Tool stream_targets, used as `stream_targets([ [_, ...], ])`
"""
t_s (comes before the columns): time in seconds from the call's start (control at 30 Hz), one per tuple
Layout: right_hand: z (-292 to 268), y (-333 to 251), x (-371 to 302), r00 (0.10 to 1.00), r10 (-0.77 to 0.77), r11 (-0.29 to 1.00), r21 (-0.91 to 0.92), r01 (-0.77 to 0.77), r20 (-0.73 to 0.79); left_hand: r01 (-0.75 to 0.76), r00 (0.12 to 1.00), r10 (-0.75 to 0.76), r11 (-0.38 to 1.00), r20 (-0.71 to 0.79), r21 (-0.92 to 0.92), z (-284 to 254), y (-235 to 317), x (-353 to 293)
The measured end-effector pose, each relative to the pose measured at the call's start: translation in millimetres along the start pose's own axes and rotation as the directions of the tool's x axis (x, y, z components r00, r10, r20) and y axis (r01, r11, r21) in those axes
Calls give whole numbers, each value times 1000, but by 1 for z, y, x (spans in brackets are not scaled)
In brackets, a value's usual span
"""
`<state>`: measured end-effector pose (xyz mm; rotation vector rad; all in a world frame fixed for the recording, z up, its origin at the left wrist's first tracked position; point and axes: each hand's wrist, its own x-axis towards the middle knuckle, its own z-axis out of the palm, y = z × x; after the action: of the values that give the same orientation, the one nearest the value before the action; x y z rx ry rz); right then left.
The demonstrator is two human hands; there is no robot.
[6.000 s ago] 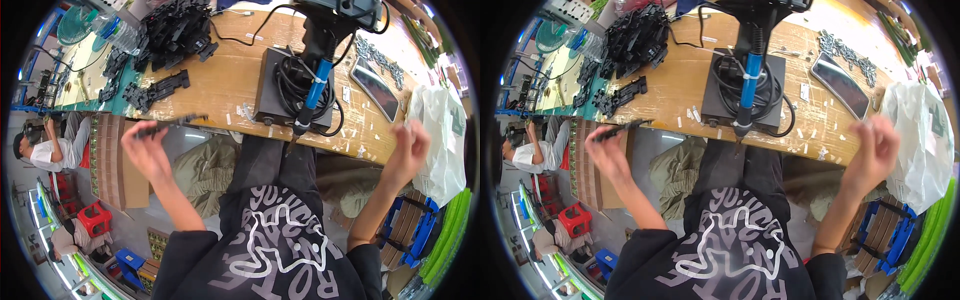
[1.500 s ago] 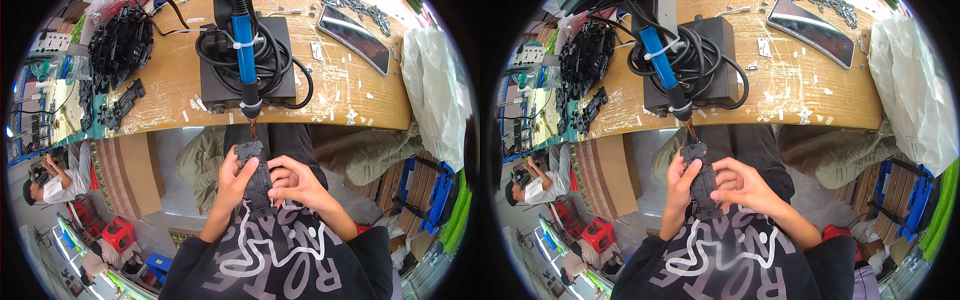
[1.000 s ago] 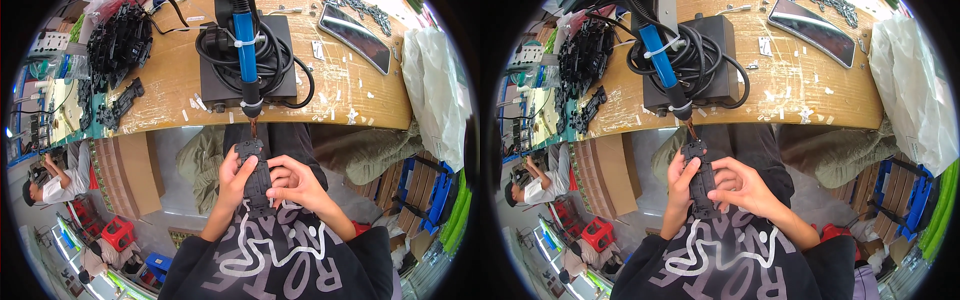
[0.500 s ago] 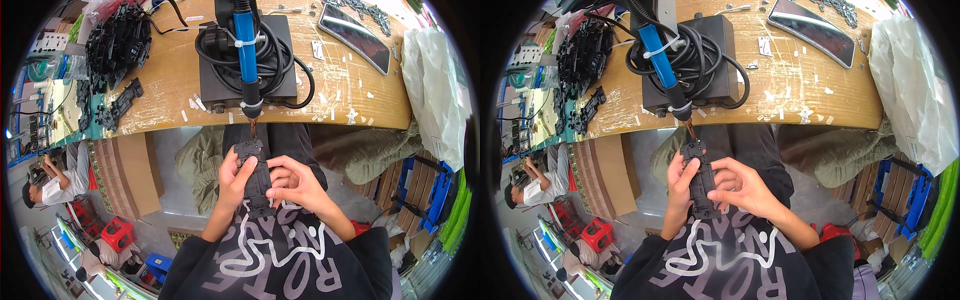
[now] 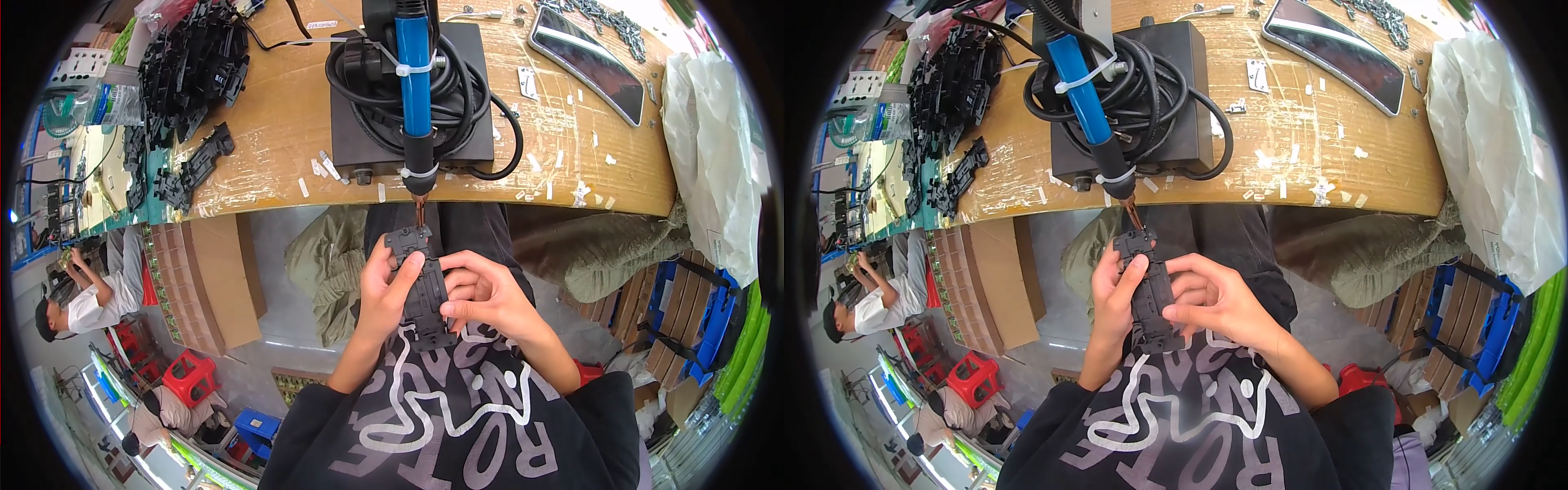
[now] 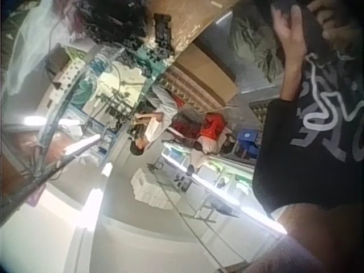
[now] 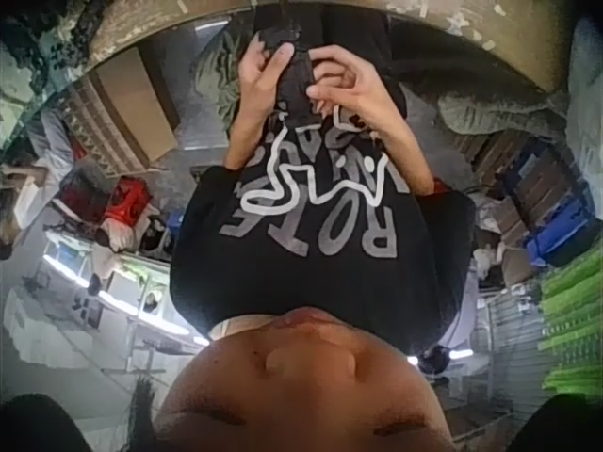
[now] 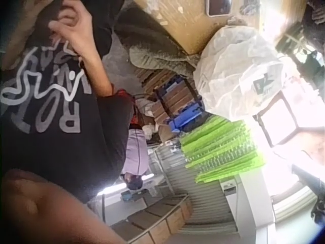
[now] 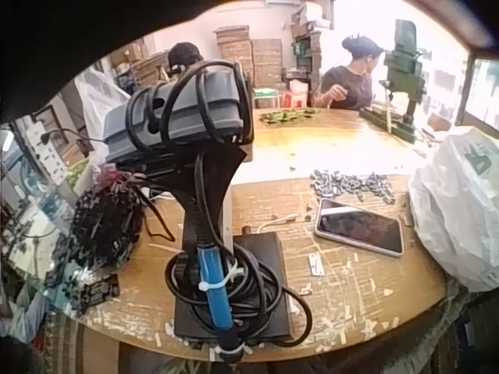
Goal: The person picks up plastic parts and metal components by hand, inserts the metal components into the plastic parts, and presses the assembled parts against a mounted heated tool tip.
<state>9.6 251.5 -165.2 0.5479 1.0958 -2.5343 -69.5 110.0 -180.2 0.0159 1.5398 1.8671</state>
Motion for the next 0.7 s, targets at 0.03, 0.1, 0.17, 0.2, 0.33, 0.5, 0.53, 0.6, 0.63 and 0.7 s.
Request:
stream_targets([
  [0.03,0,-1,0,1000,1,1000,0,-1,0,0,1000,0,1000,-1,-1,0,1,0],
  [0.1,0,-1,1,1000,-10,1000,-5,10,-2,-12,1000,11,1000,-6,-10,1,2,0],
  [0.17,0,-1,1,1000,-17,1000,-6,17,-1,-26,1000,26,1000,-10,-11,2,3,0],
  [0.2,-1,-1,1,1000,-25,1000,-7,25,0,-40,999,39,999,-13,-12,2,3,0],
  [0.33,0,-1,-1,1000,-28,1000,2,28,-9,-20,1000,20,1000,-6,-8,3,5,0],
  [0.5,-1,-2,-1,999,-35,999,-9,35,-10,-31,1000,31,1000,-5,2,4,3,1],
  [0.53,-1,-2,-2,999,-35,999,-9,35,-12,-31,1000,31,1000,-4,1,5,4,1],
  [0.6,0,-3,-1,999,-43,999,-2,43,-13,-26,1000,26,1000,-17,4,6,5,1],
  [0.63,1,-3,-1,999,-43,999,-2,43,-12,-27,999,27,1000,-18,4,5,5,1],
  [0.7,2,-3,-2,999,-42,999,6,42,-28,-30,999,30,1000,-18,-2,5,4,1],
])
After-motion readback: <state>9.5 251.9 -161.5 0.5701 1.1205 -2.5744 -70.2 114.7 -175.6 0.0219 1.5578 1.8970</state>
